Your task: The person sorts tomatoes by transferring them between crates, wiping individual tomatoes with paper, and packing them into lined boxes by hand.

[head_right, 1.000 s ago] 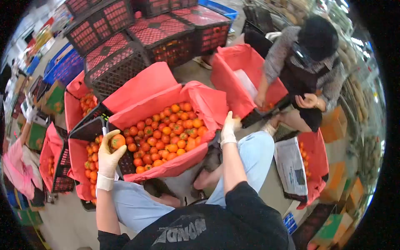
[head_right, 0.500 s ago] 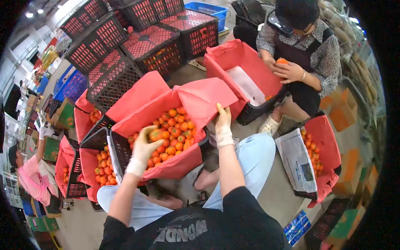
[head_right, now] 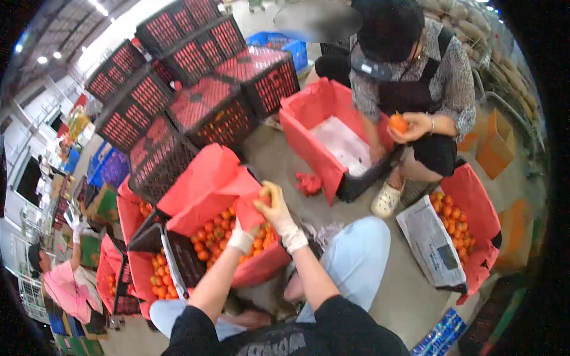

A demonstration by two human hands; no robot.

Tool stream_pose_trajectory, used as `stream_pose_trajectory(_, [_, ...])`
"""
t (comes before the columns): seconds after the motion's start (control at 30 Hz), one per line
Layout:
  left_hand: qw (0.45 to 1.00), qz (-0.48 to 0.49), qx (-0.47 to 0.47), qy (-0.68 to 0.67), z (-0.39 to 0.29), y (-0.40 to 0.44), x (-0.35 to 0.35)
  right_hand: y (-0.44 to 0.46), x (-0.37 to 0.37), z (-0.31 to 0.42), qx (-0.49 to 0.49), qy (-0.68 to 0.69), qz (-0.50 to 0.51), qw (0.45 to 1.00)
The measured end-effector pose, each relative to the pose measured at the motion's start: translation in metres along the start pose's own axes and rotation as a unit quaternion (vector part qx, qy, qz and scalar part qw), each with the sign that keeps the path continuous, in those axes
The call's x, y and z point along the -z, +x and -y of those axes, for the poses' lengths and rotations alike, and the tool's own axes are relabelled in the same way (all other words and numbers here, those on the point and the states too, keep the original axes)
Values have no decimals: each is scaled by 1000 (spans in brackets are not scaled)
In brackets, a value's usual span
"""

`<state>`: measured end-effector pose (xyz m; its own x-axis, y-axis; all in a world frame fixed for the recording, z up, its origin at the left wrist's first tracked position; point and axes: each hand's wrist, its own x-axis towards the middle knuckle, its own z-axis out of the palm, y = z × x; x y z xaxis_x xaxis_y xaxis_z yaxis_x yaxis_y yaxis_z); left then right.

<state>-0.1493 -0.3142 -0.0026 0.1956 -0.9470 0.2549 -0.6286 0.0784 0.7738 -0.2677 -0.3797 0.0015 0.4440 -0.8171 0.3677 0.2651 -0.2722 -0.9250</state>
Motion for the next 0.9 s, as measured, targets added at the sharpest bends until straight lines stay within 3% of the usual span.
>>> stream_pose_trajectory(0.03, [933, -102, 84, -334, 61, -8, -35, 1, -3, -9, -15, -20, -17, 1000])
stream_pose_trajectory(0.07, [970, -165, 68, -168, -1, 5, -25, 4, -6, -25, -12, 39, -33, 999])
stream_pose_trajectory(0.1, [929, -143, 118, -320, 27, 8, -31, 3, -12, -36, -24, 98, -48, 994])
stream_pose_trajectory(0.17, [973, -177, 52, -141, 16, 19, -37, 10, -7, -6, -29, 69, -103, 992])
stream_pose_trajectory(0.2, [974, -168, 62, -140, 6, 16, -36, 7, -1, 3, -37, 27, -149, 988])
stream_pose_trajectory(0.23, [989, -141, 30, -40, -7, 19, -32, 7, 5, -3, -43, 27, -151, 987])
stream_pose_trajectory(0.27, [992, -114, -5, 59, -17, 22, -30, 8, 11, -9, -126, -8, -151, 980])
stream_pose_trajectory(0.3, [992, -114, -2, 57, -20, 24, -31, 8, 15, -14, -207, -45, -149, 966])
stream_pose_trajectory(0.37, [986, -58, 126, 88, -25, 22, -33, 6, 15, -26, -198, -64, -182, 961])
stream_pose_trajectory(0.43, [987, -13, 146, 61, -14, 23, -26, 7, 21, -51, -278, 152, -224, 922])
stream_pose_trajectory(0.47, [991, -37, 106, 68, -13, 26, -31, -1, 18, -88, -246, 146, -271, 919])
stream_pose_trajectory(0.5, [993, -64, 66, 77, -12, 29, -35, -3, 24, -71, -115, -65, -193, 972])
stream_pose_trajectory(0.53, [969, -114, 109, -191, -14, 36, -42, 0, 15, -76, -185, -57, -149, 970])
stream_pose_trajectory(0.57, [871, -152, 156, -441, -14, 42, -47, 3, 1, -65, -181, -36, -182, 966])
stream_pose_trajectory(0.6, [934, -142, 129, -302, 10, 39, -49, 2, -1, -52, -179, -97, -184, 962])
stream_pose_trajectory(0.63, [974, -133, 97, -155, 34, 35, -51, 5, 5, -34, -171, -68, -167, 969])
stream_pose_trajectory(0.67, [996, -63, 59, 27, 7, 33, -38, 6, 8, -46, -195, -74, -173, 963])
stream_pose_trajectory(0.7, [978, 5, 17, 209, -31, 30, -20, 6, 11, -59, -217, -78, -176, 957])
stream_pose_trajectory(0.83, [986, 47, 48, 153, -48, 18, 4, 4, 19, -59, -242, -87, -173, 951])
stream_pose_trajectory(0.9, [980, 29, 14, 198, -56, 2, 31, 6, 30, -66, -238, -41, -275, 931])
